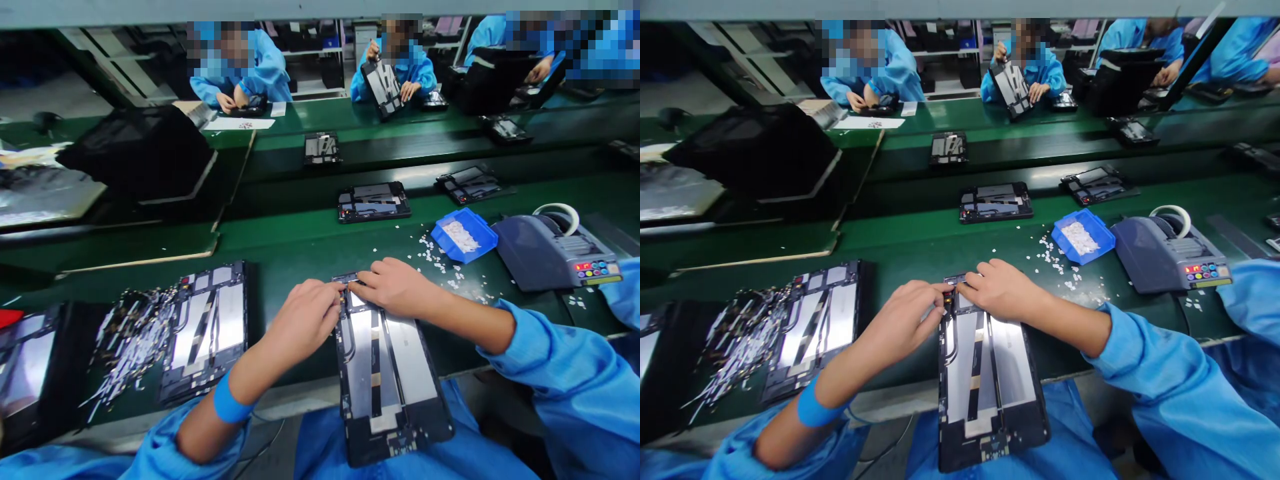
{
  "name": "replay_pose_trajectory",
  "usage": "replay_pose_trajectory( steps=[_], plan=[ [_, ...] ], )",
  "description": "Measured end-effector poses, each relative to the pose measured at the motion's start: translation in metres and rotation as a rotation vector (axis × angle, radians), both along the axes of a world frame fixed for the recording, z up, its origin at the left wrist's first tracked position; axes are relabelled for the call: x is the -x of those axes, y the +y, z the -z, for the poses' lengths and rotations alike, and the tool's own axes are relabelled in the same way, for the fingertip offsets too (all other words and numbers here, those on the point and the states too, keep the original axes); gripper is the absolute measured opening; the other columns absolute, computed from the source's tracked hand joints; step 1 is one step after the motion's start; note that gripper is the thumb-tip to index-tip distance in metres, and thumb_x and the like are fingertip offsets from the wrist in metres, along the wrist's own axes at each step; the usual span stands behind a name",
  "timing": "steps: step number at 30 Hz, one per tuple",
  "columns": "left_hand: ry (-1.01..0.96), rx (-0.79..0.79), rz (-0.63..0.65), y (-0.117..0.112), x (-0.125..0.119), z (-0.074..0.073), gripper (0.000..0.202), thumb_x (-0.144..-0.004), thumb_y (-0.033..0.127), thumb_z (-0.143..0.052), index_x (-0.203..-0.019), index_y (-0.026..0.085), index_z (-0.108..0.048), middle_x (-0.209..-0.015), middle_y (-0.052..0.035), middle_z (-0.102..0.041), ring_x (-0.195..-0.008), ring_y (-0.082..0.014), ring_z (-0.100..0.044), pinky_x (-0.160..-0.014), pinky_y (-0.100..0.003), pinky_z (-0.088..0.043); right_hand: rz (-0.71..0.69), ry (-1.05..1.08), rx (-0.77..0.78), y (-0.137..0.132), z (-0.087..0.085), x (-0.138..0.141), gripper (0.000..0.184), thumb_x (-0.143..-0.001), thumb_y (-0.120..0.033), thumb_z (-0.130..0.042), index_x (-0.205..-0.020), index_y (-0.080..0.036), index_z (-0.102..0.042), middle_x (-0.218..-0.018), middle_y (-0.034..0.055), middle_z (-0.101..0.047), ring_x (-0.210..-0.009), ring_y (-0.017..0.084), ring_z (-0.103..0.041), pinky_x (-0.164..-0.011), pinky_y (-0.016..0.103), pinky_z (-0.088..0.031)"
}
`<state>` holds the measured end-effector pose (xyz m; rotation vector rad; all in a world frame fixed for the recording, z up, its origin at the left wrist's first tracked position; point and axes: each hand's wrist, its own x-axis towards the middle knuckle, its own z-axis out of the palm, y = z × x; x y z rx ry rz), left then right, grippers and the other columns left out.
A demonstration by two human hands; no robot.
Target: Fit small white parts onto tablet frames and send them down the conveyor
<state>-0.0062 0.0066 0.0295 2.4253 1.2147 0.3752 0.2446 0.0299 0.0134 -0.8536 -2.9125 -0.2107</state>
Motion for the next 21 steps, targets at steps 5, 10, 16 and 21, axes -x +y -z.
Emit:
replay_pose_trajectory(
  steps=[5, 10, 16, 21],
  plan=[
    [-0.232, 0.223, -0.14, 0.011, -0.005, -0.002, 0.015, -0.095, 0.03, -0.056, -0.085, 0.023, -0.064, -0.102, -0.0039, -0.072, -0.103, -0.0238, -0.063, -0.092, -0.038, -0.048, -0.024, -0.014, 0.013, 0.005, 0.002, -0.004, 0.035, -0.103, -0.016, -0.051, -0.136, -0.017, -0.061, -0.104, 0.0095, -0.069, -0.081, 0.021, -0.05, -0.066, 0.035, -0.026],
    [-0.192, 0.311, -0.227, 0.026, -0.015, 0.0, 0.018, -0.088, 0.033, -0.059, -0.079, 0.022, -0.068, -0.086, -0.0031, -0.064, -0.083, -0.0218, -0.06, -0.077, -0.035, -0.046, -0.028, 0.015, -0.008, 0.007, 0.006, -0.006, 0.035, -0.102, -0.017, -0.053, -0.135, -0.017, -0.061, -0.105, 0.01, -0.07, -0.081, 0.021, -0.05, -0.065, 0.035, -0.025],
    [-0.19, 0.333, -0.289, 0.032, -0.022, 0.008, 0.016, -0.085, 0.031, -0.059, -0.078, 0.021, -0.069, -0.081, -0.0024, -0.061, -0.08, -0.0213, -0.059, -0.074, -0.034, -0.045, -0.037, 0.062, 0.008, 0.007, 0.009, -0.007, 0.034, -0.102, -0.015, -0.052, -0.135, -0.017, -0.061, -0.101, 0.0094, -0.069, -0.08, 0.02, -0.05, -0.066, 0.034, -0.027],
    [-0.196, 0.305, -0.317, 0.028, -0.023, 0.014, 0.018, -0.086, 0.032, -0.057, -0.08, 0.02, -0.069, -0.08, -0.0022, -0.06, -0.081, -0.0214, -0.059, -0.073, -0.034, -0.045, -0.041, 0.071, 0.005, 0.007, 0.01, -0.007, 0.033, -0.102, -0.015, -0.051, -0.133, -0.017, -0.062, -0.099, 0.0088, -0.069, -0.08, 0.02, -0.05, -0.066, 0.034, -0.028]
  ],
)
